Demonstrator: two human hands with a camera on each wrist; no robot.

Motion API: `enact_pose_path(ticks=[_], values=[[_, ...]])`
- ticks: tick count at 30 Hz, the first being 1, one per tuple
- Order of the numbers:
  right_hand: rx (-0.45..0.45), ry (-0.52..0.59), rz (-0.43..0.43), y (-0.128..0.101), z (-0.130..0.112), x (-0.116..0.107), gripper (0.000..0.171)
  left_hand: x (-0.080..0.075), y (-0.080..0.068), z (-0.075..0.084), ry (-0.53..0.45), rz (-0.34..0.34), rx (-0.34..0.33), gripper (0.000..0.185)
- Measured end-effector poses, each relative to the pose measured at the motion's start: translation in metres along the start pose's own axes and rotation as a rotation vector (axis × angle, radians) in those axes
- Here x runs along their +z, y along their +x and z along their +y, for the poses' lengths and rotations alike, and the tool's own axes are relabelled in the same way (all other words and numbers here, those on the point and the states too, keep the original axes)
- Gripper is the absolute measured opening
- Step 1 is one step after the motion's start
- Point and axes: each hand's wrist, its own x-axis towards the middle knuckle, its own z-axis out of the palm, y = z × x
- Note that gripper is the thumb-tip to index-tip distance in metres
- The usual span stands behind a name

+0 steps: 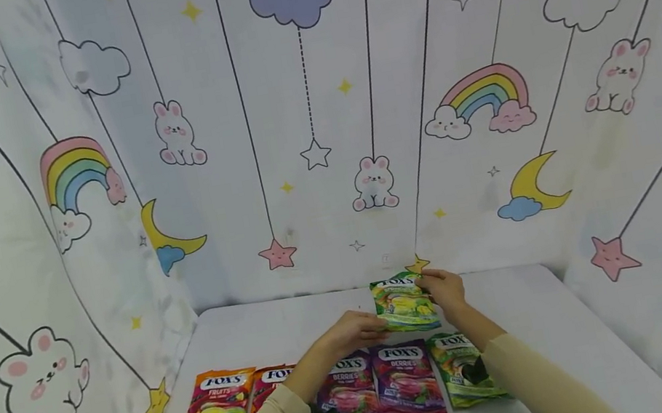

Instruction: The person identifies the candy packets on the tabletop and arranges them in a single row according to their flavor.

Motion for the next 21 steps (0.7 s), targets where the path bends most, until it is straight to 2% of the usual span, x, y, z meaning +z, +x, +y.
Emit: enact_pose_path(ticks=[9,21], values=[[0.004,-0.004,0.013,-0.001,0.002,-0.023,0.044,0.021,0.007,0.001,-0.013,-0.056,-0.021,0.026],[0.009,-0.053,0.035,-0.006,0.009,-0.052,0.046,0.047,0.013,-0.004,0.011,-0.089,-0.041,0.029]])
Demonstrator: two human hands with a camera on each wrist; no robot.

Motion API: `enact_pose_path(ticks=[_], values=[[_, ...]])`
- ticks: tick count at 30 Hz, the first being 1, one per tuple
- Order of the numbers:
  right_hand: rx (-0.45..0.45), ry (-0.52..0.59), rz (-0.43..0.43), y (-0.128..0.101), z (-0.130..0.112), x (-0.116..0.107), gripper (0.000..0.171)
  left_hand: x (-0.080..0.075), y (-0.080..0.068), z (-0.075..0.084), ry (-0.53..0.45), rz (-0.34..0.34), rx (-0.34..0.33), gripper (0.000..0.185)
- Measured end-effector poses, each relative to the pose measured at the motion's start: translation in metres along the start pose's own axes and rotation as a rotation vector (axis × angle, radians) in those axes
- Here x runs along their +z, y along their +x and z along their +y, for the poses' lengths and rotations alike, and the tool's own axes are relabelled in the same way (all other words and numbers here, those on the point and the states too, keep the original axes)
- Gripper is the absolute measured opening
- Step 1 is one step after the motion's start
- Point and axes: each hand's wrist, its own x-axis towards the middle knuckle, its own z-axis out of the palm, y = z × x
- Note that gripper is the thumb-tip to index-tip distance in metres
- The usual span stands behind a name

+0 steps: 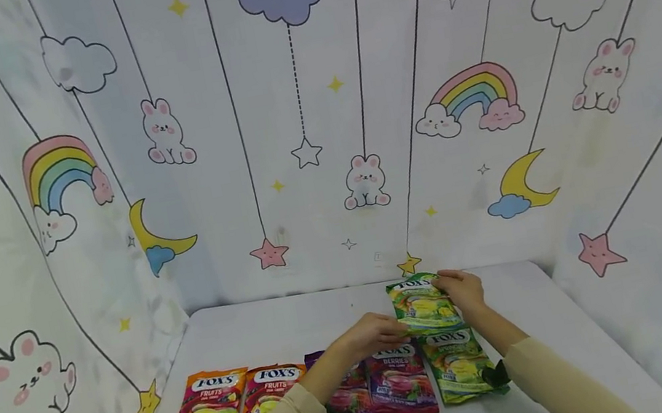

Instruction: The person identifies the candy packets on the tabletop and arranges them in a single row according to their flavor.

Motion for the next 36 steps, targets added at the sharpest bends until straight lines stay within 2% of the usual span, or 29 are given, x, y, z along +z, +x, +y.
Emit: enact_pose_path(ticks=[20,26,33,36], values=[[0.019,-0.055,0.048,-0.005,0.013,-0.044,0.049,0.034,0.017,-0.01,-0.028,-0.105,-0.017,0.03],[0.001,-0.106,0.063,-0.006,0.018,-0.056,0.052,0.05,0.019,-0.011,-0.06,-0.145,-0.017,0.031],[0.038,-0.152,0.098,-0.006,0.027,-0.073,0.053,0.067,0.025,-0.015,-0.021,-0.192,-0.047,0.033],[0.055,-0.157,0.108,-0.008,0.028,-0.079,0.053,0.075,0.03,-0.018,-0.034,-0.193,-0.068,0.034]])
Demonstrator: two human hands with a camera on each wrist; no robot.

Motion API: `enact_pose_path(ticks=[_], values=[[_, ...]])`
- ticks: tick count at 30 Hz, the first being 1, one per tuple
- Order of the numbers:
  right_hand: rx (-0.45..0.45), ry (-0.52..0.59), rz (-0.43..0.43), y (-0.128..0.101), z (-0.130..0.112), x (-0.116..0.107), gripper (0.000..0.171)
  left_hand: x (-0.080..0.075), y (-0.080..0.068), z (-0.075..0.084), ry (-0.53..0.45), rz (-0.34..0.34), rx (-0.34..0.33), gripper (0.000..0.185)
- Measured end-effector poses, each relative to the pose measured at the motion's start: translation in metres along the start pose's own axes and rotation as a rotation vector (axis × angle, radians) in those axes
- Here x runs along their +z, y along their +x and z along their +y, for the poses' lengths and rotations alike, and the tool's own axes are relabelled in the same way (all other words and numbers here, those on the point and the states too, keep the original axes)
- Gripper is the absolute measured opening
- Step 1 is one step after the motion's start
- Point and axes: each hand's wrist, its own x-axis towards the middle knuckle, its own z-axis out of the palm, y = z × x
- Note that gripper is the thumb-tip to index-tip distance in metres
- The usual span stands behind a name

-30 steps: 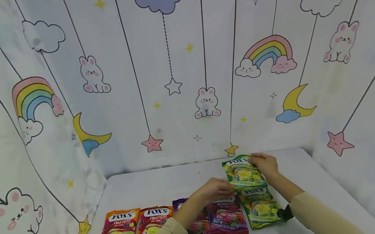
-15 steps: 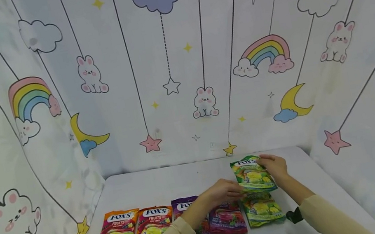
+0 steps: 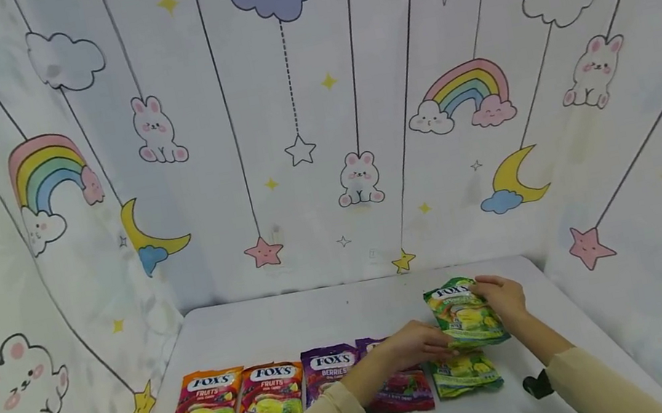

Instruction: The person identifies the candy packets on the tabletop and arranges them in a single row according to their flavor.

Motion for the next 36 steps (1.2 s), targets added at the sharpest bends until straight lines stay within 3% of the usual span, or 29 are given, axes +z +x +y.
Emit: enact_pose_path(ticks=[10,19,29,36], values=[[0.042,-0.017,0.027,-0.001,0.013,-0.024,0.055,0.016,0.022,-0.01,-0.024,-0.03,-0.022,0.032],[0.061,-0.051,0.051,-0.002,0.031,-0.04,0.055,0.034,0.033,-0.018,-0.101,-0.043,-0.1,0.031],[0.065,-0.074,0.103,0.001,0.048,-0.052,0.054,0.057,0.041,-0.021,-0.158,-0.07,-0.106,0.029],[0.084,-0.084,0.122,0.005,0.058,-0.059,0.052,0.076,0.047,-0.023,-0.216,0.018,-0.153,0.02]])
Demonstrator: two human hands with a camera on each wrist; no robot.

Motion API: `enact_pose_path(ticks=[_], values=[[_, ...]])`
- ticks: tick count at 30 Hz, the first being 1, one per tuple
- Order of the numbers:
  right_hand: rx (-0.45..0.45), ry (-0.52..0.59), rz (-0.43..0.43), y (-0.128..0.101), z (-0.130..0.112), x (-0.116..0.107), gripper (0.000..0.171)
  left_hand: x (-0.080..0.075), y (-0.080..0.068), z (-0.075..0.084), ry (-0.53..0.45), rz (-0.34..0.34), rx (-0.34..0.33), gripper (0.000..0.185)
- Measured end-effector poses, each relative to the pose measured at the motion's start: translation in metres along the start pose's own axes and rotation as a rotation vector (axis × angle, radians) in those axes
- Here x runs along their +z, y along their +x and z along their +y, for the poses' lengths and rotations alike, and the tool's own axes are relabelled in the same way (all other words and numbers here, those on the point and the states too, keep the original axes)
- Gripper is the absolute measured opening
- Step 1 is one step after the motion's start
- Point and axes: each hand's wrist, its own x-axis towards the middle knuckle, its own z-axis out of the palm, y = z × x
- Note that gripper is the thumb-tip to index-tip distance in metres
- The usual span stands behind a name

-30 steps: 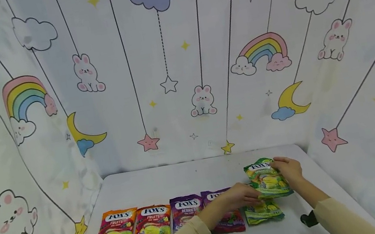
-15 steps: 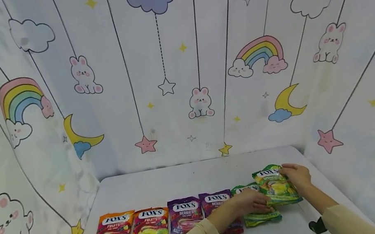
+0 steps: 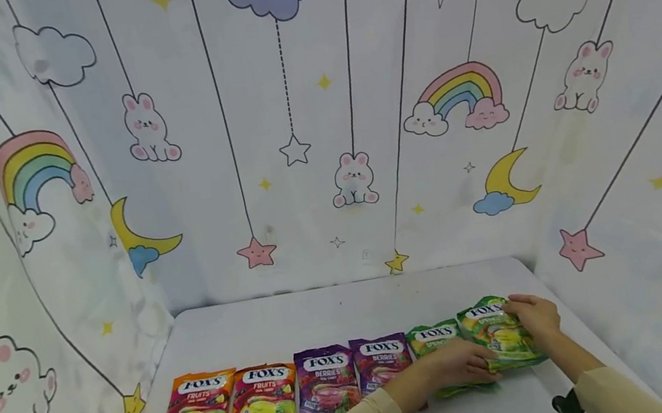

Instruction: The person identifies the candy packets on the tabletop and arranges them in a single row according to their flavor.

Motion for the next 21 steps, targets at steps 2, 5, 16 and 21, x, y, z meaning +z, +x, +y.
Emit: enact_pose_path(ticks=[2,5,16,21], values=[[0.001,-0.002,0.003,0.0,0.004,-0.001,0.052,0.005,0.002,-0.002,-0.027,0.031,-0.01,0.019],[0.005,0.006,0.011,-0.001,0.008,-0.003,0.053,0.011,0.006,-0.004,-0.056,0.062,-0.014,0.021],[0.027,0.058,-0.008,-0.003,0.017,0.002,0.053,0.029,0.004,-0.009,-0.131,0.228,-0.037,0.027],[0.029,0.065,0.006,0.0,0.023,0.006,0.052,0.034,0.002,-0.012,-0.149,0.317,-0.024,0.044]])
